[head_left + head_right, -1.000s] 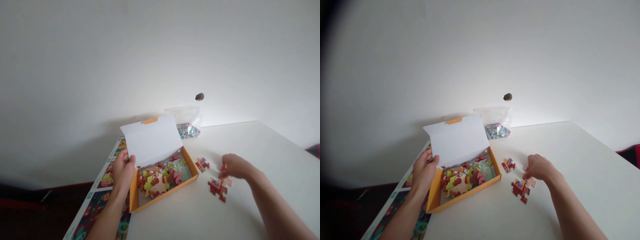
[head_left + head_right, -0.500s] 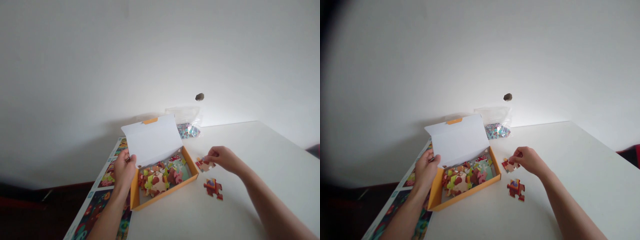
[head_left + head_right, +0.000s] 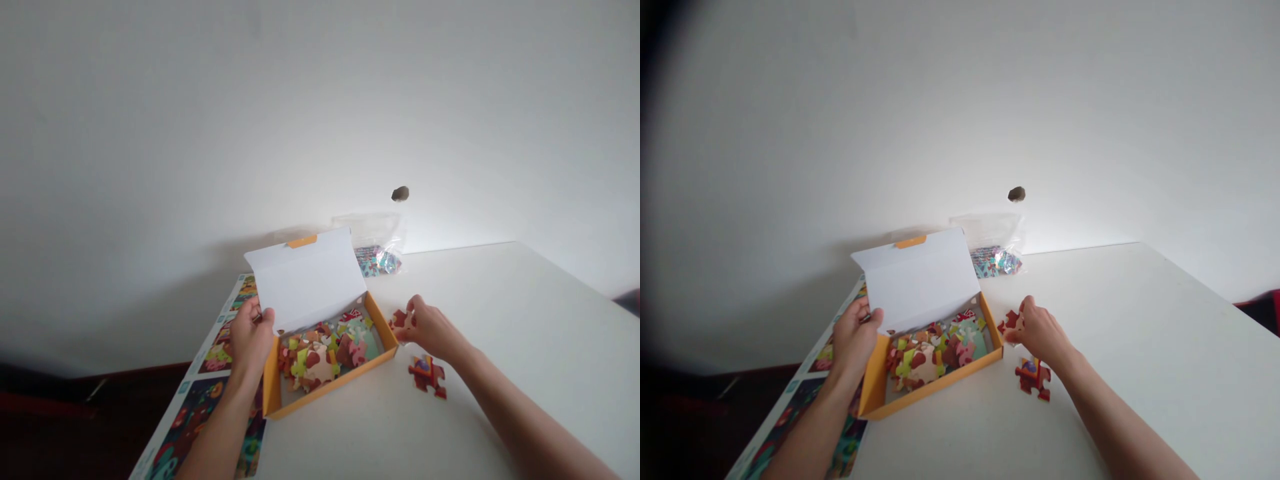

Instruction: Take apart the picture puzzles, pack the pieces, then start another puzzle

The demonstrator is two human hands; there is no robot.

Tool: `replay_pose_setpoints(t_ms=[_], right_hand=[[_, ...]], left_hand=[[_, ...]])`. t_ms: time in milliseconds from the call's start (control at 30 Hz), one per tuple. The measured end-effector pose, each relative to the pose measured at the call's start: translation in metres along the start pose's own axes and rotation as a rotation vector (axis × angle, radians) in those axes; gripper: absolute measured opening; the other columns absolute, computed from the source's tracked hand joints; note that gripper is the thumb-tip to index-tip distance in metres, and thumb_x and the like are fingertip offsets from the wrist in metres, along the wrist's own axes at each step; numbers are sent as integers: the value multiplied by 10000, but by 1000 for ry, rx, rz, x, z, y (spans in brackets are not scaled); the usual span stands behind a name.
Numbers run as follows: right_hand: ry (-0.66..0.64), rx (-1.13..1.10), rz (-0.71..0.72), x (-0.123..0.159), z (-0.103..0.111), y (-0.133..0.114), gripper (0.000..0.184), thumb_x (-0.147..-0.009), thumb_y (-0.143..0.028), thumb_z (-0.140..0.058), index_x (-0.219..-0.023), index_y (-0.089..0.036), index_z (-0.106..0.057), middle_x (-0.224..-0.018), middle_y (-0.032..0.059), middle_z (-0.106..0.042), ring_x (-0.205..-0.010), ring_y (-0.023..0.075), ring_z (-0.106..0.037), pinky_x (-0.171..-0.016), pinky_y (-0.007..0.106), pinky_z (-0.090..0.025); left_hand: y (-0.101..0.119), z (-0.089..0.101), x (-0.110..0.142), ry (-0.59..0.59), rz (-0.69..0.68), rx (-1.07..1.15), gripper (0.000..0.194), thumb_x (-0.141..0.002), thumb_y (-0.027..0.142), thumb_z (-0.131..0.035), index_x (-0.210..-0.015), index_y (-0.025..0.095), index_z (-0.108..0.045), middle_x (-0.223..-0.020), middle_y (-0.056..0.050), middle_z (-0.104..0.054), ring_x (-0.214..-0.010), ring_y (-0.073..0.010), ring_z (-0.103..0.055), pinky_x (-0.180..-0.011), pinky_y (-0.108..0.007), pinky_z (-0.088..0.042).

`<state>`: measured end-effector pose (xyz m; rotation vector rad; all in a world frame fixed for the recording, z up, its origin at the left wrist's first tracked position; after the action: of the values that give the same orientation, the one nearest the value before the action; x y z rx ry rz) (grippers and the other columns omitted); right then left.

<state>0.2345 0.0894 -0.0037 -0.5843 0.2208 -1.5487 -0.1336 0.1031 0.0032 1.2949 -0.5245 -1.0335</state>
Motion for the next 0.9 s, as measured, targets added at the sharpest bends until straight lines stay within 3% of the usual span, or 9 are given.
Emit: replay_pose_setpoints(t_ms=[367, 567, 667, 767, 900], right_hand=[[-10, 166, -63, 6, 2, 2, 434, -713, -530, -697, -918, -164, -587, -1006, 140, -613, -882, 253, -609, -664, 287, -400], [-50, -87, -17, 10, 12, -4, 288, -745, -290, -662, -955, -184, -496, -899, 76, -688, -748, 178, -644, -599, 241, -399], [-206, -196, 75, 22, 22, 3, 323, -726, -187, -626, -1015, -203, -482, -854, 28, -703, -697, 148, -650, -574, 216, -408], [-419, -98, 66, 37, 21, 16, 487, -608, -103, -650, -1056, -227, -508, -747, -25, -689, -617, 154, -639, -497, 212, -374], [-368, 232, 41, 40, 13, 20, 351, -471, -149, -763, -765, -206, -580, -753, 6, -669, -700, 219, -641, -501, 247, -338]], left_hand=[[-2, 0, -1, 2, -6, -12, 333, -690, 248, -611, -1012, 162, -614, -892, -54, -713, -810, -217, -667, -749, -299, -510], [-3, 0, -2, 8, 1, -14, 358, -685, 244, -616, -1033, 160, -612, -883, -53, -714, -798, -215, -667, -740, -297, -507], [-3, -1, -1, 12, 0, -11, 347, -683, 245, -611, -1021, 165, -614, -867, -49, -715, -793, -213, -667, -735, -290, -507], [-1, -3, 0, 15, -1, -11, 339, -679, 242, -601, -1007, 161, -618, -863, -54, -716, -777, -210, -666, -726, -288, -508], [5, -7, 4, 25, -7, -20, 342, -676, 238, -594, -1007, 154, -624, -874, -54, -718, -775, -208, -669, -717, -283, -508]])
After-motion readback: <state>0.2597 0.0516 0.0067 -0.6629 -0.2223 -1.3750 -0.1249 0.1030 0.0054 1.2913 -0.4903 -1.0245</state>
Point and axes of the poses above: each hand's wrist, its own x-axis away from the middle knuckle, its own z-axis out of the back of the hand, y = z × x, the point moved 4 cm from there along -x, towards the middle knuckle
